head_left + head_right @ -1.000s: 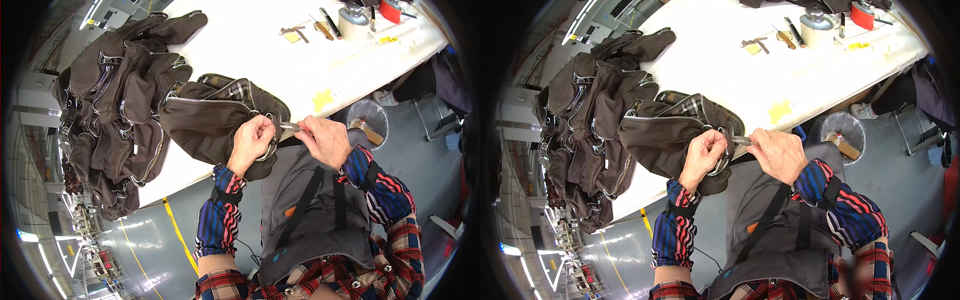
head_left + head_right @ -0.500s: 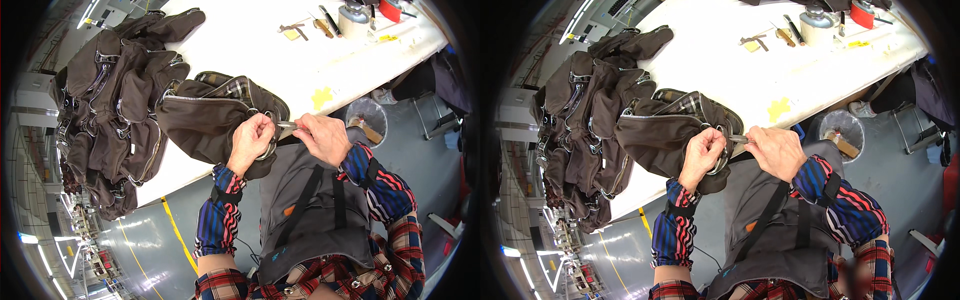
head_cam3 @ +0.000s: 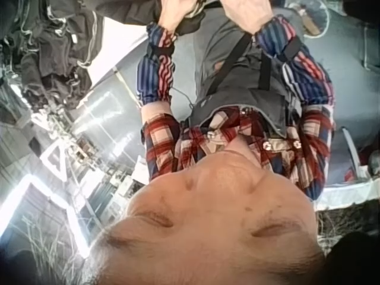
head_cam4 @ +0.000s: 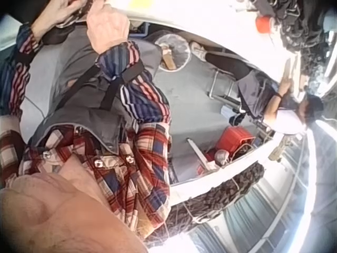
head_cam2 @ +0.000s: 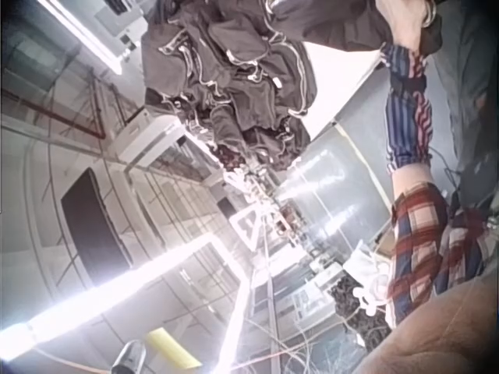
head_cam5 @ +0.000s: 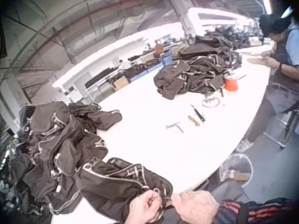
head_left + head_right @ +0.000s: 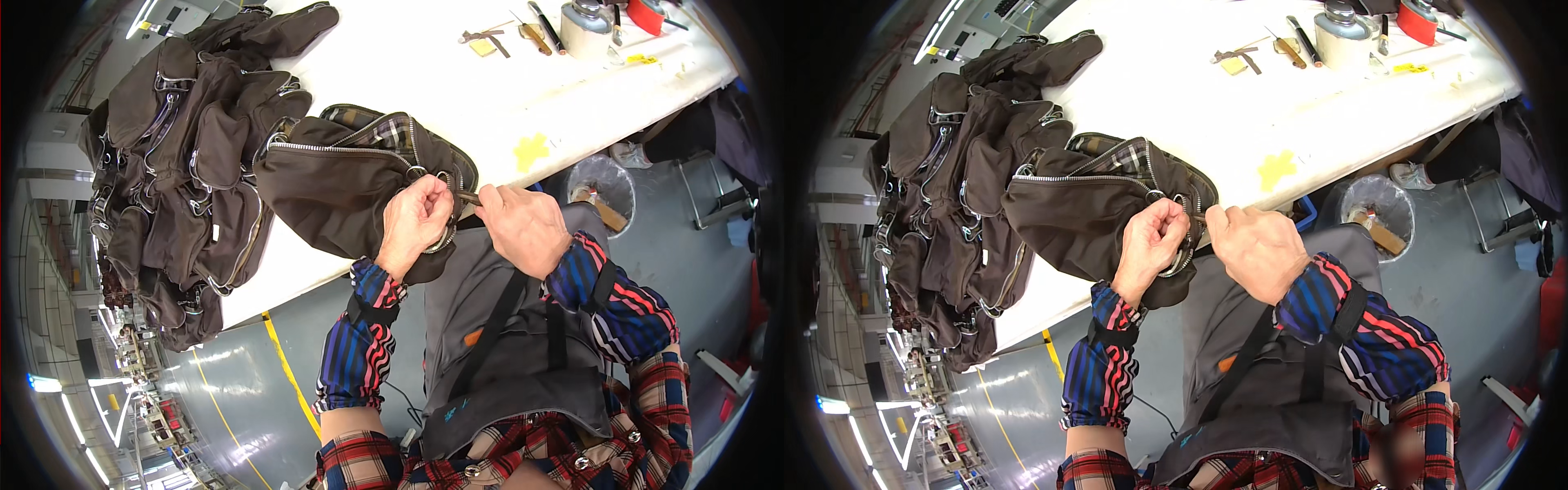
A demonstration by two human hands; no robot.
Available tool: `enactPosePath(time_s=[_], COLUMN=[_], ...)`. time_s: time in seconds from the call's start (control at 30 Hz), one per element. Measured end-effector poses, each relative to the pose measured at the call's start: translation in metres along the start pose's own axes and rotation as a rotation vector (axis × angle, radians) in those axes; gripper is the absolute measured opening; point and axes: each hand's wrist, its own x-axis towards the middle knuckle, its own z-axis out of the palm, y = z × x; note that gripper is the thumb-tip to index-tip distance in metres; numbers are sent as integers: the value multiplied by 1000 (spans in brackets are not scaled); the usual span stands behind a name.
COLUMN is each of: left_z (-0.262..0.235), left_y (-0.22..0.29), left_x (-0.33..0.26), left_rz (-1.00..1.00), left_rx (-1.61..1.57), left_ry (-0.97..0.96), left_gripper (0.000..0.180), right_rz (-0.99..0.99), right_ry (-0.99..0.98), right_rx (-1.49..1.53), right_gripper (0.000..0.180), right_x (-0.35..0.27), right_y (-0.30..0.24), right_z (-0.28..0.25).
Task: The recorder trims loose threads and inspects the edges of a leather bag using small snips.
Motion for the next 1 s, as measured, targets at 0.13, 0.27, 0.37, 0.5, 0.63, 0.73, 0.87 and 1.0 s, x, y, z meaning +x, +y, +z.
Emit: enactPosePath(time_s=[0.13,0.27,0.37,0.5,0.63,0.73,0.87,1.0], left_z=[-4,-4,-7,-13,-11,-8,-6,-9], left_y=[-1,5,5,9,57,60,54,47], left_x=[-1,1,-3,-9,-11,-7,5,8], left_rz=[-23,-36,-41,134,348,522,619,621], left_rx=[-138,-178,-110,10,516,849,1049,1030], left_ry=[-46,-97,-84,81,95,0,-120,-120], left_gripper=[12,13,12,12,13,17,12,6], right_rz=[93,326,407,407,413,410,431,438], right_ry=[71,114,49,-41,60,91,103,70], right_rx=[321,632,727,744,787,803,799,797], right_gripper=[16,18,19,19,24,24,24,25], right_x=[-6,-13,-18,-20,-23,-25,-29,-32], right_y=[14,23,28,31,36,38,42,44], right_z=[5,8,7,4,8,12,10,8])
